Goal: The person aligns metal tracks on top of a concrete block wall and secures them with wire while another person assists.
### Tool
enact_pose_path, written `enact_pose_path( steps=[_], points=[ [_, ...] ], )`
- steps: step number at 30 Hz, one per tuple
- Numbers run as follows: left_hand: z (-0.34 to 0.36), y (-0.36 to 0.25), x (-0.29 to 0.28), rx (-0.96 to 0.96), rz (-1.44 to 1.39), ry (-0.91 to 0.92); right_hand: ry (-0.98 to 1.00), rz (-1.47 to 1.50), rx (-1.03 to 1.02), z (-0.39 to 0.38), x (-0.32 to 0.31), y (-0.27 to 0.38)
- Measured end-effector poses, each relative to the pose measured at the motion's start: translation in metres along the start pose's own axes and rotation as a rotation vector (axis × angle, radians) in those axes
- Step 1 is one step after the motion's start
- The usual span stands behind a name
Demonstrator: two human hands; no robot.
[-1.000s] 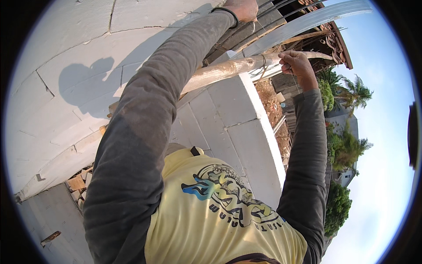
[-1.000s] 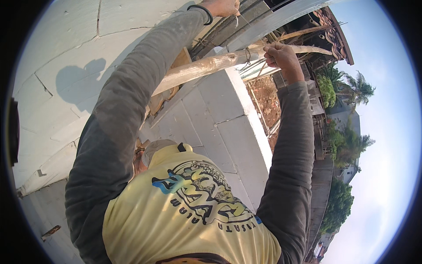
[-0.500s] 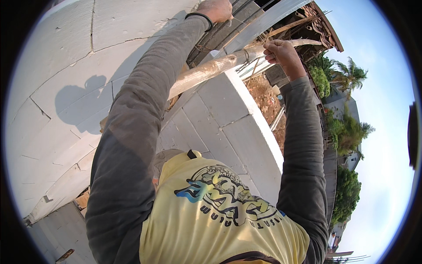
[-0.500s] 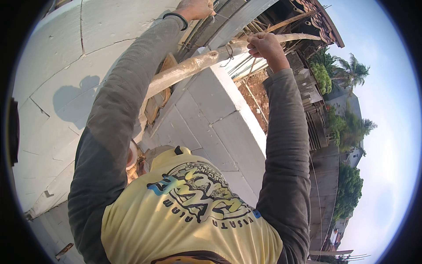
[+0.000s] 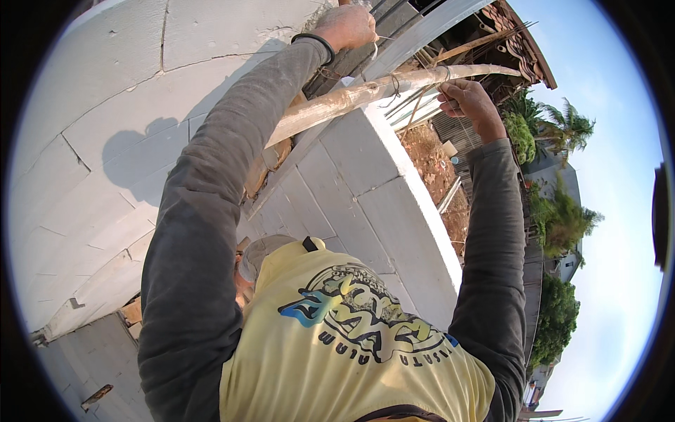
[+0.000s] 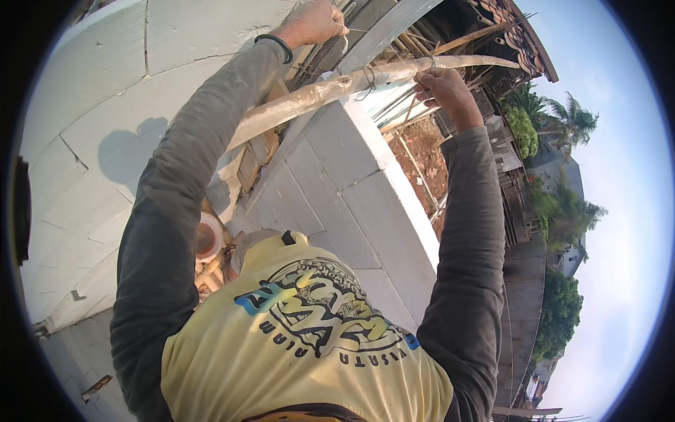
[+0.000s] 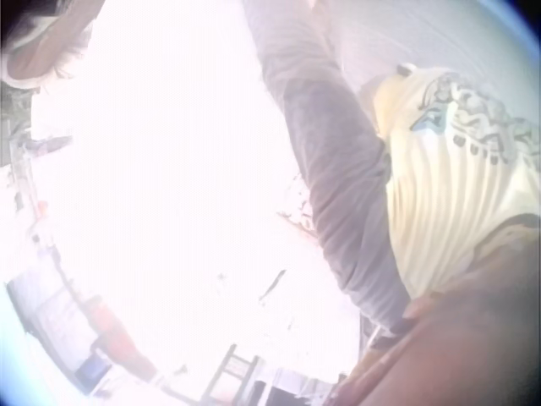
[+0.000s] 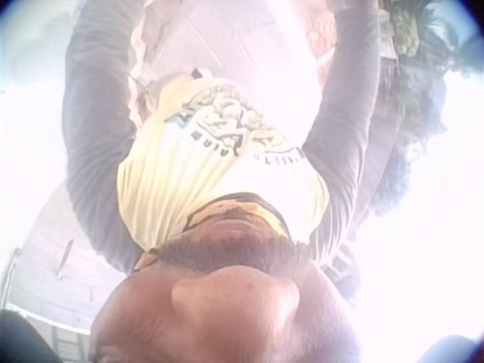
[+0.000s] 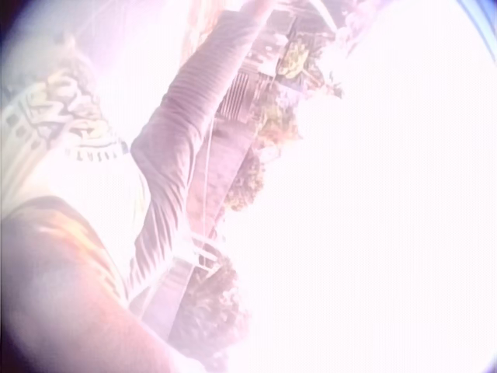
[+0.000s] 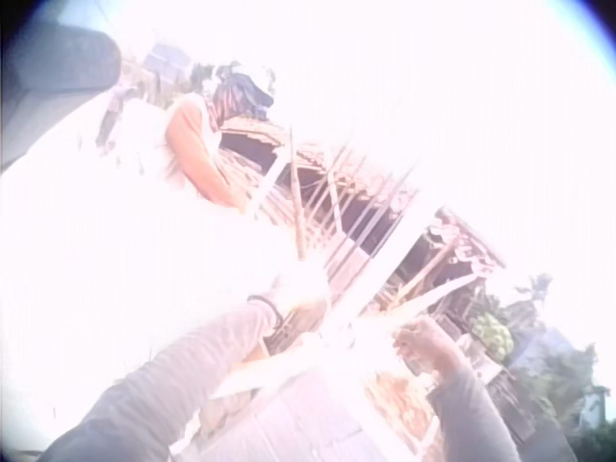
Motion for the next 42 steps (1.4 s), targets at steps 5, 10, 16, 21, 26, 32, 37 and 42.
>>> enact_pose_path(
  steps=[5, 10, 16, 21, 26, 32, 37, 42],
  points=[
    [-0.013, -0.003, -0.026, -0.151, -0.109, -0.03, -0.048, 0.099, -0.056, 0.005, 0.013, -0.001],
    [-0.019, 0.014, -0.021, -0.309, -0.177, 0.058, -0.141, 0.13, -0.12, 0.026, 0.022, 0.014],
    [-0.023, 0.019, -0.016, -0.4, -0.222, 0.104, -0.13, 0.114, -0.139, 0.039, 0.025, 0.015],
    [-0.019, 0.016, -0.018, -0.376, -0.212, 0.05, -0.16, 0.147, -0.156, 0.042, 0.02, 0.011],
    [-0.006, 0.028, -0.007, -0.37, -0.187, 0.034, -0.166, 0.114, -0.249, 0.051, 0.02, 0.017],
    [0.013, 0.016, -0.01, -0.33, -0.176, -0.064, -0.359, -0.18, -0.397, 0.067, -0.011, 0.021],
    [0.022, 0.005, -0.015, -0.302, -0.107, -0.052, -0.419, -0.234, -0.444, 0.058, -0.013, 0.029],
    [0.023, 0.009, -0.022, -0.288, -0.108, -0.05, -0.379, -0.219, -0.413, 0.051, -0.01, 0.035]
  ],
)
Point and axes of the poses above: each hand's wrist, its own z-axis towards the middle knuckle, its own x-axis out of the palm, y = z × x, the point moved 9 cm from there along z, towards the middle knuckle, and after that the axes turned 7 degrees about z, right-handed, at the moved point
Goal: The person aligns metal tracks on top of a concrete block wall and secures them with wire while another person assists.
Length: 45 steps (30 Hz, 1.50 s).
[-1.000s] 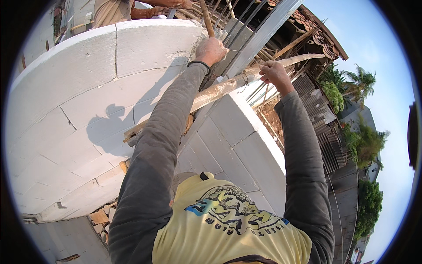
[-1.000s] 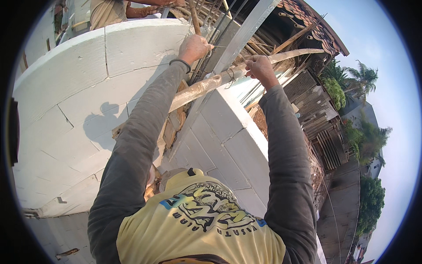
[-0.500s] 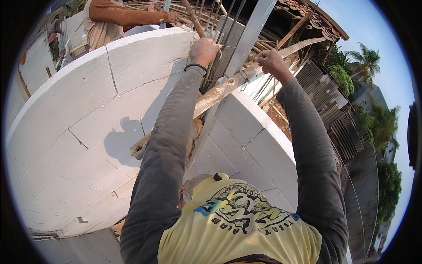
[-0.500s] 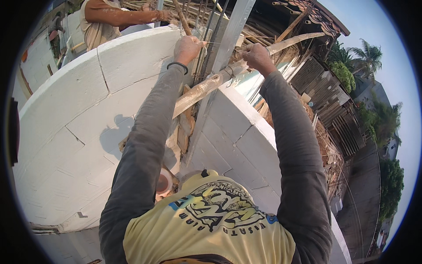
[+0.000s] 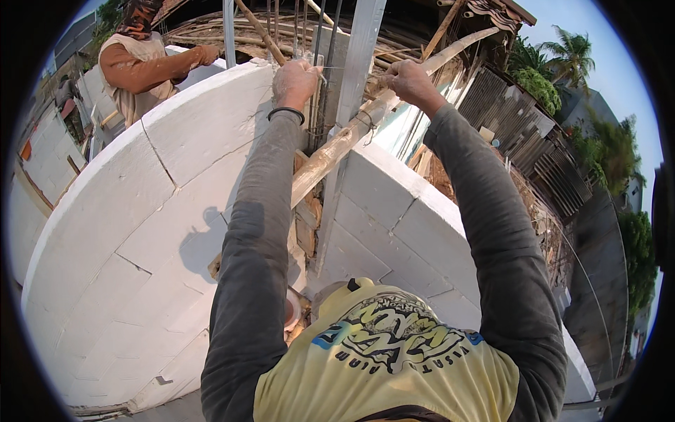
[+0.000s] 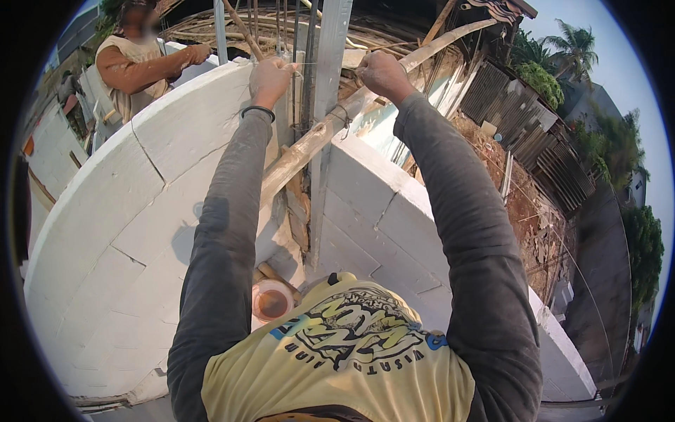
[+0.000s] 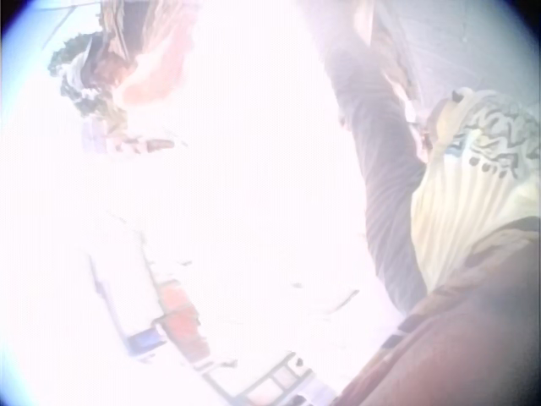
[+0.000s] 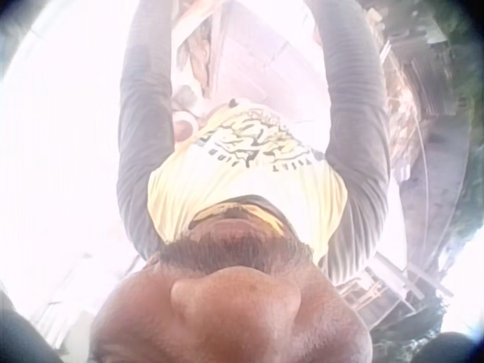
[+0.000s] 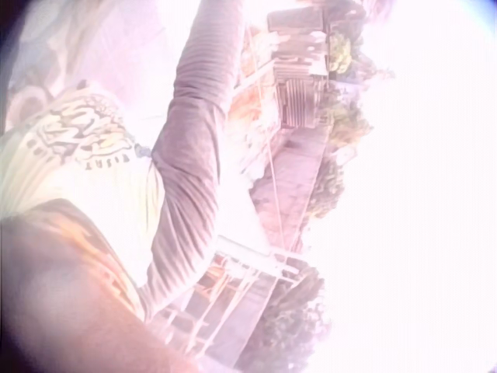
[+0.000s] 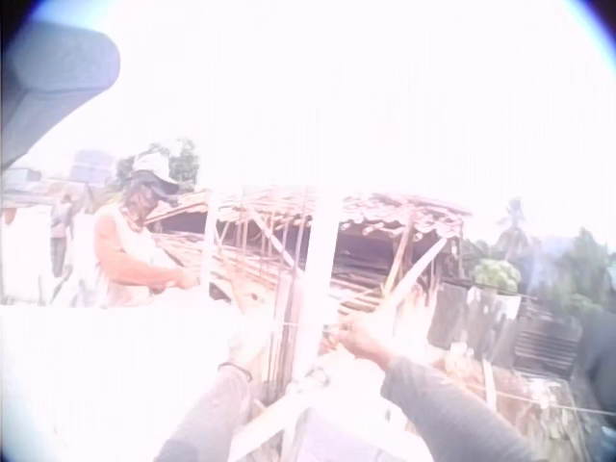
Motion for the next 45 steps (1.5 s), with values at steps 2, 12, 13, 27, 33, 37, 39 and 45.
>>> enact_pose_path(
  steps=[2, 12, 13, 27, 33, 37, 39, 45],
  points=[
    [-0.004, 0.005, 0.0, 0.001, -0.016, 0.039, 0.026, 0.051, 0.023, -0.005, 0.002, 0.001],
    [-0.054, -0.021, -0.024, 0.044, -0.244, 0.063, 0.153, 0.029, 0.077, -0.05, -0.042, 0.001],
    [-0.057, -0.02, -0.026, 0.037, -0.275, 0.047, 0.174, 0.071, 0.127, -0.056, -0.041, 0.001],
    [-0.085, -0.016, -0.001, -0.219, -0.585, -0.005, 0.072, -0.003, 0.081, -0.079, -0.041, -0.005],
    [-0.077, -0.019, 0.002, -0.219, -0.529, 0.013, 0.051, 0.091, 0.098, -0.04, -0.014, 0.005],
    [-0.068, -0.016, -0.006, -0.209, -0.485, 0.03, 0.084, 0.14, 0.072, -0.003, 0.009, 0.003],
    [-0.062, -0.014, -0.008, -0.204, -0.434, 0.028, 0.108, 0.147, 0.105, 0.009, 0.017, -0.007],
    [-0.045, -0.002, -0.012, -0.134, -0.374, -0.063, 0.091, 0.112, 0.048, 0.022, 0.033, -0.006]
  ],
)
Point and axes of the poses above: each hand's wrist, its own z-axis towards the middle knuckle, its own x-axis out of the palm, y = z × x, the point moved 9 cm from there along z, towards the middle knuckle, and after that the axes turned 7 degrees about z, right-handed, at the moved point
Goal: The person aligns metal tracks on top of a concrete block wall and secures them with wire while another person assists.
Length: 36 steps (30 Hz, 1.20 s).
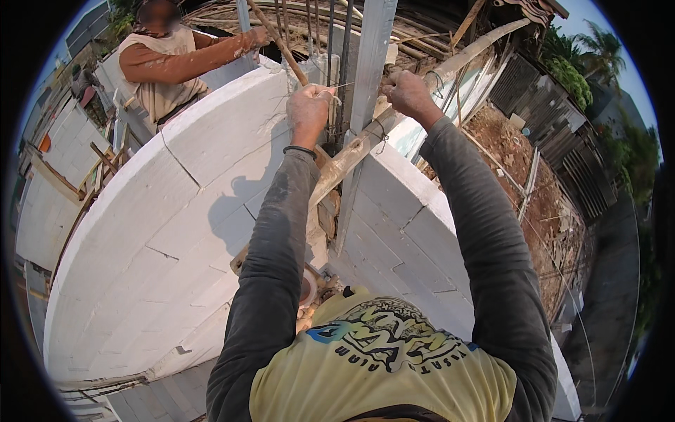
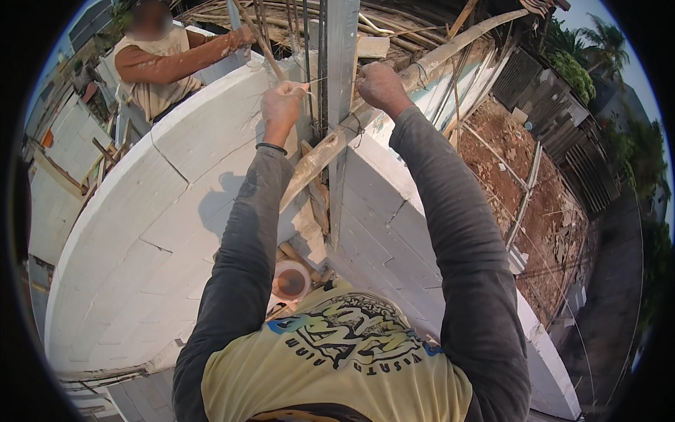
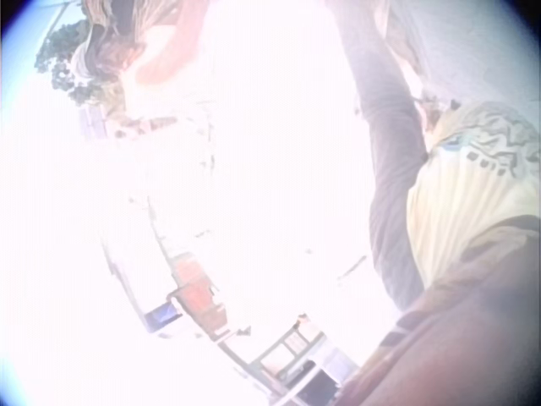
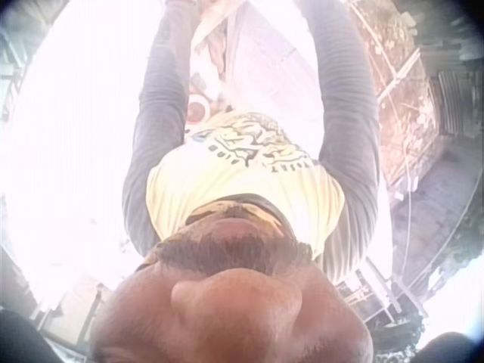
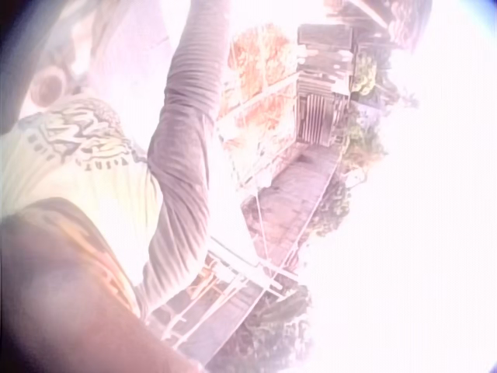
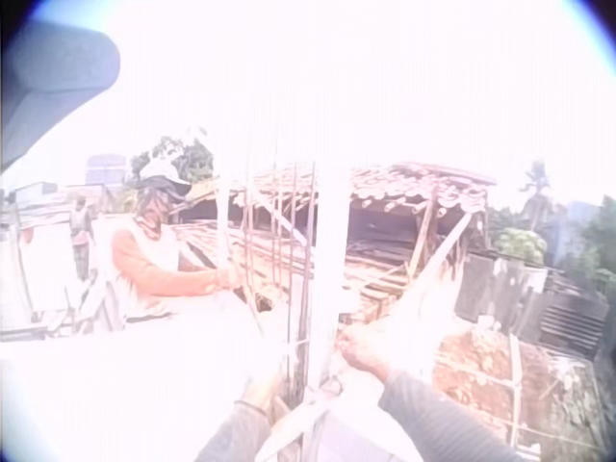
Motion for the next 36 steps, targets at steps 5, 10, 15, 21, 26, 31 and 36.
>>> enact_pose_path(
  steps=[5, 10, 15, 21, 26, 31, 36],
  points=[
    [-0.007, -0.004, 0.001, -0.025, -0.067, 0.051, 0.033, 0.133, 0.054, -0.008, -0.001, 0.0],
    [-0.029, -0.023, -0.001, -0.092, -0.151, 0.123, 0.17, 0.196, 0.286, -0.057, -0.046, 0.009],
    [-0.043, -0.019, 0.01, -0.138, -0.282, 0.098, 0.086, -0.031, 0.123, -0.097, -0.066, 0.008],
    [-0.05, -0.014, 0.016, -0.143, -0.35, 0.063, 0.002, -0.138, 0.023, -0.093, -0.059, 0.005],
    [-0.065, -0.023, 0.013, -0.169, -0.271, 0.09, -0.03, -0.186, -0.023, -0.085, -0.054, 0.007],
    [-0.067, -0.029, 0.012, -0.129, -0.342, 0.07, -0.061, -0.156, -0.028, -0.082, -0.055, 0.018],
    [-0.067, -0.03, 0.017, -0.11, -0.362, 0.04, -0.058, -0.162, -0.004, -0.079, -0.054, 0.016]
  ],
)
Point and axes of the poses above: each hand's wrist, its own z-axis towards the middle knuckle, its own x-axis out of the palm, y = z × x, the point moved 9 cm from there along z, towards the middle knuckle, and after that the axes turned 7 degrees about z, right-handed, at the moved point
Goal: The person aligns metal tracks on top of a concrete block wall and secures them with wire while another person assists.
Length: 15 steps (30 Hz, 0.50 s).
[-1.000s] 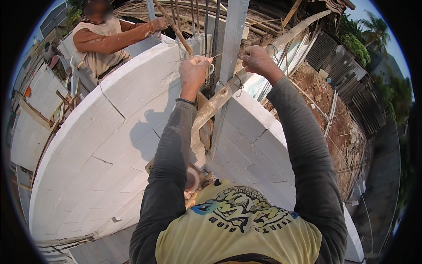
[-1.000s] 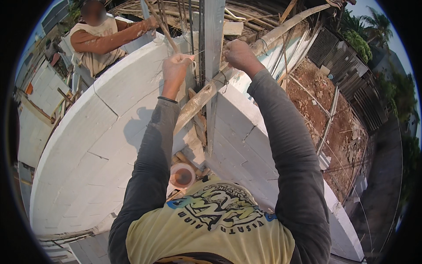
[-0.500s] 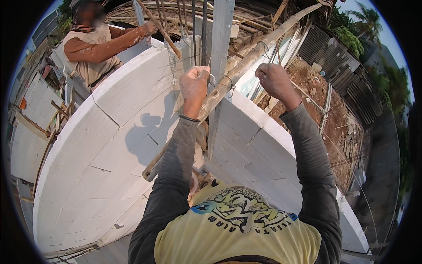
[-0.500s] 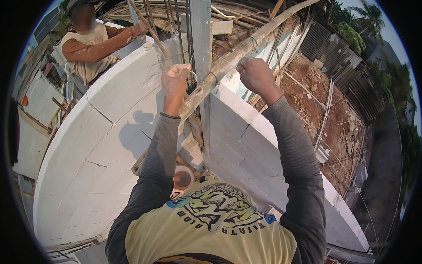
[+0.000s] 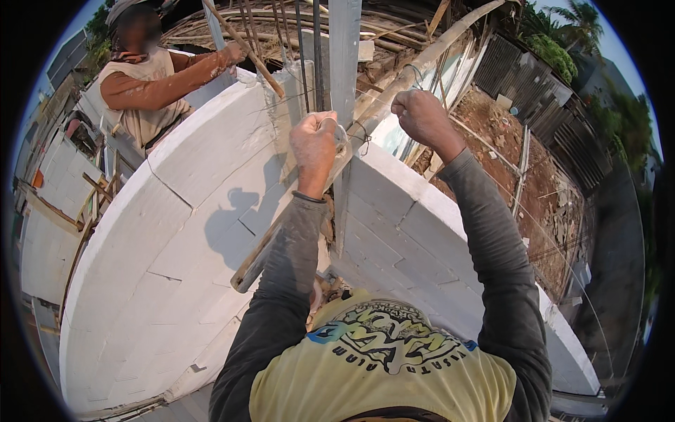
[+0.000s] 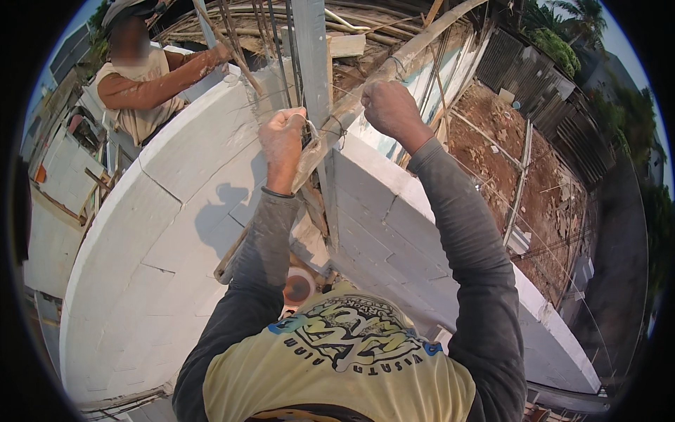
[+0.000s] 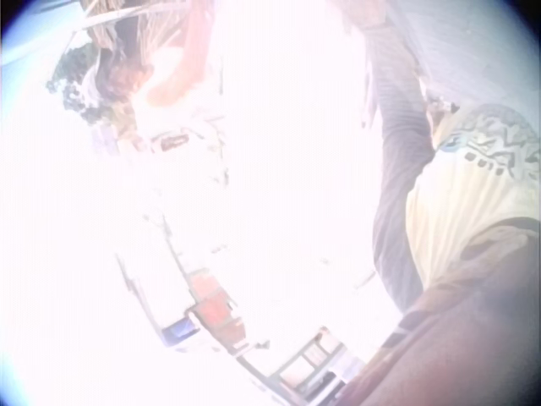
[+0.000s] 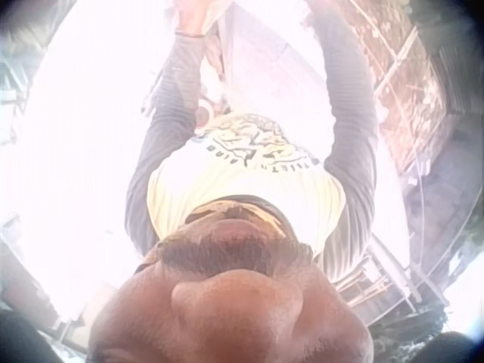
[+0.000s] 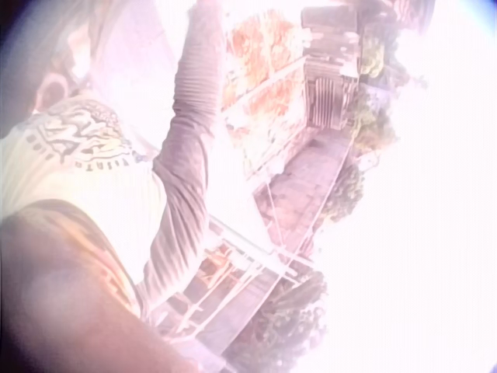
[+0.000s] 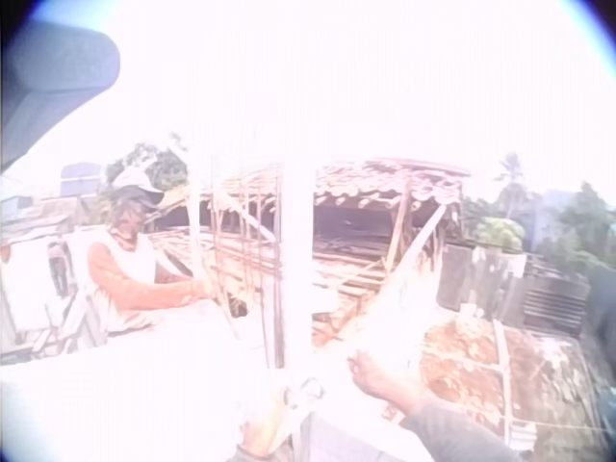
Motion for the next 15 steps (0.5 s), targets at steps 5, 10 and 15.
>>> enact_pose_path(
  steps=[5, 10, 15],
  points=[
    [-0.002, 0.0, 0.001, -0.005, -0.003, -0.01, 0.038, -0.039, -0.026, 0.002, 0.005, -0.003],
    [-0.006, -0.009, 0.009, -0.004, -0.039, -0.008, 0.049, -0.052, -0.001, 0.001, 0.003, -0.006],
    [-0.01, -0.026, 0.008, 0.037, 0.018, -0.042, -0.092, -0.065, -0.089, -0.012, -0.01, 0.023]
  ],
)
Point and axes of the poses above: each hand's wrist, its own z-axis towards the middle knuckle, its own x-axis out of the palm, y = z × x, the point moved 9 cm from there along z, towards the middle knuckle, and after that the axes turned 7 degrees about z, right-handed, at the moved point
